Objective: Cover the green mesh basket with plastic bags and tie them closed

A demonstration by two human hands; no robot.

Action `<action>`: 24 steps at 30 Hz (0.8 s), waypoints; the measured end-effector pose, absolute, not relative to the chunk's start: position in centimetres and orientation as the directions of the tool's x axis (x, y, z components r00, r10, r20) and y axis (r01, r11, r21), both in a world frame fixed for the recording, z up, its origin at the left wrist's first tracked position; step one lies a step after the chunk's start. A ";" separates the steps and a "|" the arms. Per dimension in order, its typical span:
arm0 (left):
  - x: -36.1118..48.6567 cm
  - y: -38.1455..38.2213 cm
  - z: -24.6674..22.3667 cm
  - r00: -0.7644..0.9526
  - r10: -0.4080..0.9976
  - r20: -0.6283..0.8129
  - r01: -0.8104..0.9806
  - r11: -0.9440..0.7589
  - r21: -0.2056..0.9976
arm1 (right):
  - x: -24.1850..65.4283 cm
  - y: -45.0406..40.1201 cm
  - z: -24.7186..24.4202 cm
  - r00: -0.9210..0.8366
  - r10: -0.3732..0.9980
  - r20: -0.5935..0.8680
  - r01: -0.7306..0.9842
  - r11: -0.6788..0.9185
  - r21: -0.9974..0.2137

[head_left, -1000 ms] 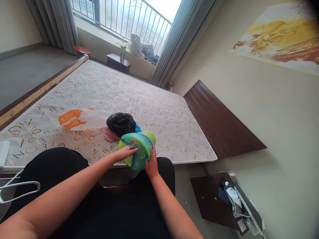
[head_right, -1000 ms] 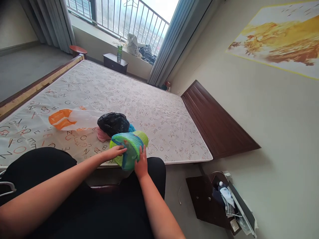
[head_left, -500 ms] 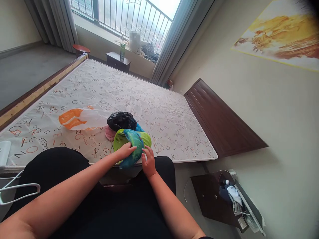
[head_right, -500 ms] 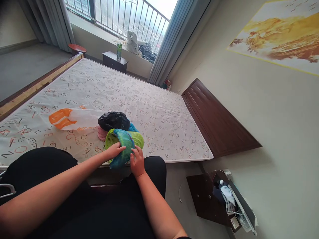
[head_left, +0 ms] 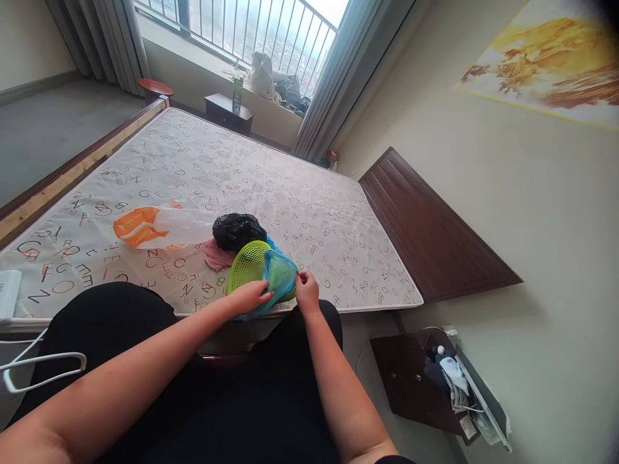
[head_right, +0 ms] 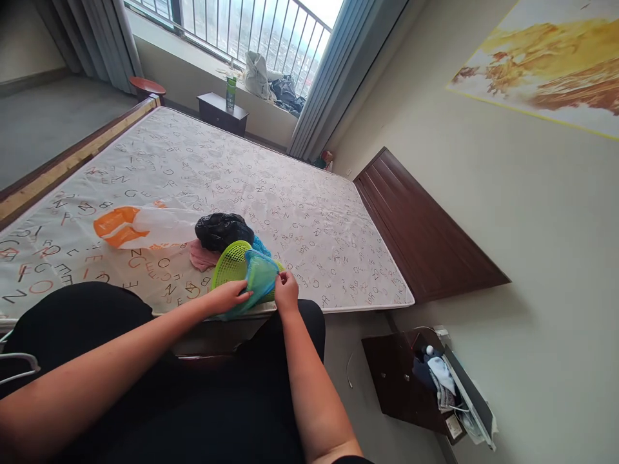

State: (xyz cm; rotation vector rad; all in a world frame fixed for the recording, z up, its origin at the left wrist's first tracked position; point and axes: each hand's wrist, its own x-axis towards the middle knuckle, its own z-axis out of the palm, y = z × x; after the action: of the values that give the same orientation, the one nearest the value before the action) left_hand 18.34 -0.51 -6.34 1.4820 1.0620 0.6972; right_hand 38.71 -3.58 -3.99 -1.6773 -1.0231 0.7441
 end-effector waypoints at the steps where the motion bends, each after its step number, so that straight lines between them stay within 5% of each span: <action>1: 18.4 -0.5 -6.3 0.450 0.886 -0.112 0.276 -0.019 0.961 | 39.0 -3.8 -3.3 0.470 0.882 -0.029 0.218 -0.148 -0.965; 7: 20.0 -0.3 -6.5 0.447 0.893 -0.050 0.207 -0.049 0.977 | 39.3 -6.2 2.0 0.384 0.902 -0.196 -0.250 -0.103 -0.963; 12: 21.1 -0.2 -6.2 0.388 0.921 -0.043 0.085 0.011 0.996 | 39.9 -7.9 6.3 0.416 0.900 -0.126 -0.272 -0.009 -0.962; 24: 20.5 3.9 -2.6 0.399 0.914 0.071 0.254 -0.185 0.949 | 48.1 -7.0 7.7 0.720 0.674 -0.164 -0.420 0.236 -0.876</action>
State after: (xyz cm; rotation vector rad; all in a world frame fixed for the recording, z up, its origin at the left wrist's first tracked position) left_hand 20.54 3.90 -2.63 1.6793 1.0389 0.8463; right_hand 48.14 -7.01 7.66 -1.0991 -0.2710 0.7628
